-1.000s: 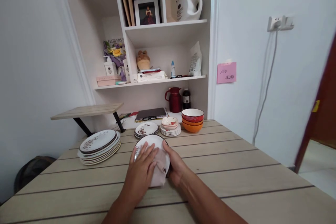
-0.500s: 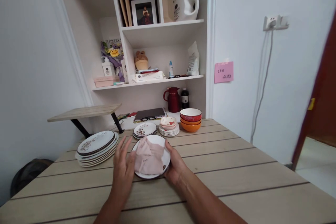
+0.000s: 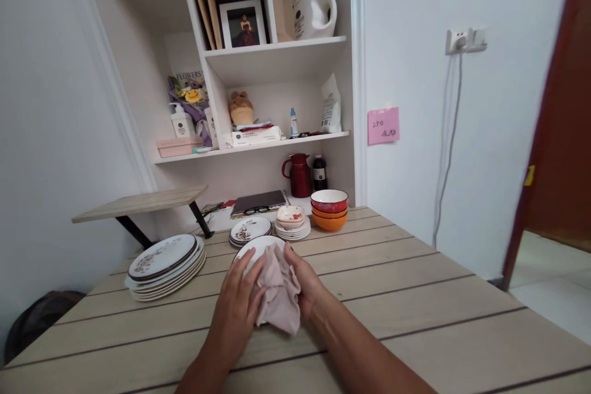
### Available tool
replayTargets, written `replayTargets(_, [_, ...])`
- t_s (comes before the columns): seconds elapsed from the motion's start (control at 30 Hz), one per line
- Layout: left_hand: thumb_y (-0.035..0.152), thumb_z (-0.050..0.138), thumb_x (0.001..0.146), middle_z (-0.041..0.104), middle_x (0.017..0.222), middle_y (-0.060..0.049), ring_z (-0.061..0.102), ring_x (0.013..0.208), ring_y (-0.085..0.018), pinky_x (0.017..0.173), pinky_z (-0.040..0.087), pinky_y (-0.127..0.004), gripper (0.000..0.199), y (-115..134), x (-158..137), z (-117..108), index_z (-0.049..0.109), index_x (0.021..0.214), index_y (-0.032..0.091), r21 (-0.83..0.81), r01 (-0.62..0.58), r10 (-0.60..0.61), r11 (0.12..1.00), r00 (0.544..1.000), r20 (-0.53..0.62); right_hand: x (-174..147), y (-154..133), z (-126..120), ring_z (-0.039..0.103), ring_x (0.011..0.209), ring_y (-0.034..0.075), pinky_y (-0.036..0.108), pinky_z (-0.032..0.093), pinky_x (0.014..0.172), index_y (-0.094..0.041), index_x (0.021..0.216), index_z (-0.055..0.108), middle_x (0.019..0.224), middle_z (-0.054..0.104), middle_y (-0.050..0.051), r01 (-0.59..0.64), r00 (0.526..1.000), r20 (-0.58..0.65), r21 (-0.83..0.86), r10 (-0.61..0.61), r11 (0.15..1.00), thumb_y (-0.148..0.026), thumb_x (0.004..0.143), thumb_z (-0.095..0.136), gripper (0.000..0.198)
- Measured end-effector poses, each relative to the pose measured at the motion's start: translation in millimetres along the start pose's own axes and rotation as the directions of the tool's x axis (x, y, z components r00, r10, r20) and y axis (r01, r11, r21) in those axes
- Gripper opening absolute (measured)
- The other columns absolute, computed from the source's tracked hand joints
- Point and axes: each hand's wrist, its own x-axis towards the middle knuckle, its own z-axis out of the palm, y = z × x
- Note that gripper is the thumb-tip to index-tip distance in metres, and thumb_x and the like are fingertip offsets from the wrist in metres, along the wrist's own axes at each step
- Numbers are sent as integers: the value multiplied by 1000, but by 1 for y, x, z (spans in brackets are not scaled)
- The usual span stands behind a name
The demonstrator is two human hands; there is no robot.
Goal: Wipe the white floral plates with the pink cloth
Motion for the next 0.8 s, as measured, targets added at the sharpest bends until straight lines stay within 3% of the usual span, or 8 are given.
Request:
replayTargets(0.13, [22,51,90,51,135,-6,43,128,-22,106,40,-41,33,-3,-2,-4,58,122,28,-49,7,-9,999,999,-40,-1,0,0,66,69,21,35,49,77,-12,95,66,80,74,9,-6,1000,18,3,6,1000,-58,82,52,50])
replayTargets(0.27, [40,59,84,56,129,-4,49,121,-24,105,40,-46,40,-4,1,-3,58,123,33,-66,-153,162,986,975,150,-4,-6,3,65,60,18,31,50,70,-10,90,65,71,72,8,2,998,-69,-32,-4,999,-57,84,51,49])
replayTargets(0.37, [44,60,83,51,137,-3,44,128,-26,107,36,-51,54,-2,4,0,46,135,36,-20,-186,185,982,949,256,-6,-5,4,67,64,18,30,51,71,-9,94,65,72,73,8,6,997,-81,-65,-11,998,-54,85,53,48])
replayTargets(0.57, [31,59,85,44,144,-4,37,134,-29,109,26,-60,59,1,3,2,37,140,32,159,-24,-13,987,973,229,1,13,4,69,88,21,32,50,84,-13,117,61,97,74,10,35,999,-37,-130,-40,991,-53,82,58,53])
replayTargets(0.7, [27,54,87,59,129,-8,50,122,-29,106,29,-62,40,-5,2,2,53,128,26,232,118,-153,966,979,138,6,13,0,68,95,23,38,46,93,-11,123,57,106,72,13,61,998,-14,-106,-63,992,-52,85,53,56])
replayTargets(0.8, [20,48,89,67,112,-8,58,109,-26,104,34,-57,26,-9,1,0,63,110,23,240,163,-186,957,980,74,6,5,-4,68,95,27,44,45,94,-11,124,56,106,72,14,75,988,-127,-95,-86,993,-58,83,52,62])
